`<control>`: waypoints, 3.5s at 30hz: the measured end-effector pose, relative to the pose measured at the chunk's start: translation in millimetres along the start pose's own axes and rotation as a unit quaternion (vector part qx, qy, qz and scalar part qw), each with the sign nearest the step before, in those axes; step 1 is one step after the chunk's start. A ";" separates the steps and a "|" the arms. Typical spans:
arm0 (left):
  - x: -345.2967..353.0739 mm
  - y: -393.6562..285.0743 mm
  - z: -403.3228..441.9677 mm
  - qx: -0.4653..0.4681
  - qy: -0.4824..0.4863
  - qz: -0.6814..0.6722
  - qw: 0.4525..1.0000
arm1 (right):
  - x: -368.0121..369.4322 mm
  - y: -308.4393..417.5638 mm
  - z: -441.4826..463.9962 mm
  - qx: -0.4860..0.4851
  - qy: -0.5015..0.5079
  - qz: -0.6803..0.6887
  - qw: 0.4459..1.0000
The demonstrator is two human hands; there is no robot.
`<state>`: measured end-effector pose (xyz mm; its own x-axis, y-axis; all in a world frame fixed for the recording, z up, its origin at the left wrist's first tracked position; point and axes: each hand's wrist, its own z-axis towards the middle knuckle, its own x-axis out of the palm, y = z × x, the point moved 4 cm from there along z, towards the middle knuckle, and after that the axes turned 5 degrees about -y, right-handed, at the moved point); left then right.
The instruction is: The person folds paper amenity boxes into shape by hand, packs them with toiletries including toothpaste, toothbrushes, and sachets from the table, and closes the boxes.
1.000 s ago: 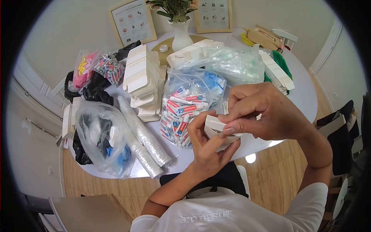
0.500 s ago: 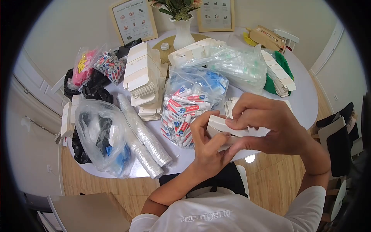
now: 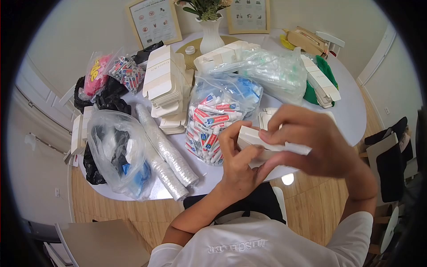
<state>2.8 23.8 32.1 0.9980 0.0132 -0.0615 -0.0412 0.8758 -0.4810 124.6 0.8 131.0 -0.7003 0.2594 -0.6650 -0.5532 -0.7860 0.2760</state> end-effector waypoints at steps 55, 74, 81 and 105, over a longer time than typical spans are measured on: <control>-3.3 -13.4 16.5 0.001 0.010 0.036 0.999 | -10.5 -26.5 23.5 0.275 0.190 0.166 0.928; -3.9 -9.2 15.0 0.022 0.052 0.053 0.997 | -8.9 -29.1 39.5 0.227 0.265 0.169 0.922; -5.5 -8.8 13.5 0.015 0.048 0.049 0.998 | -4.8 -39.1 32.5 0.382 0.257 0.209 0.863; -0.8 -16.0 17.0 -0.021 -0.005 0.003 1.000 | -5.4 -27.8 29.6 0.327 0.241 0.209 0.890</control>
<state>3.4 18.0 54.7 0.9981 0.0235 -0.0567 -0.0494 0.8548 -0.5167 130.4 37.9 147.5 -0.7189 -0.3723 -0.5870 -0.5447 -0.2230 0.8085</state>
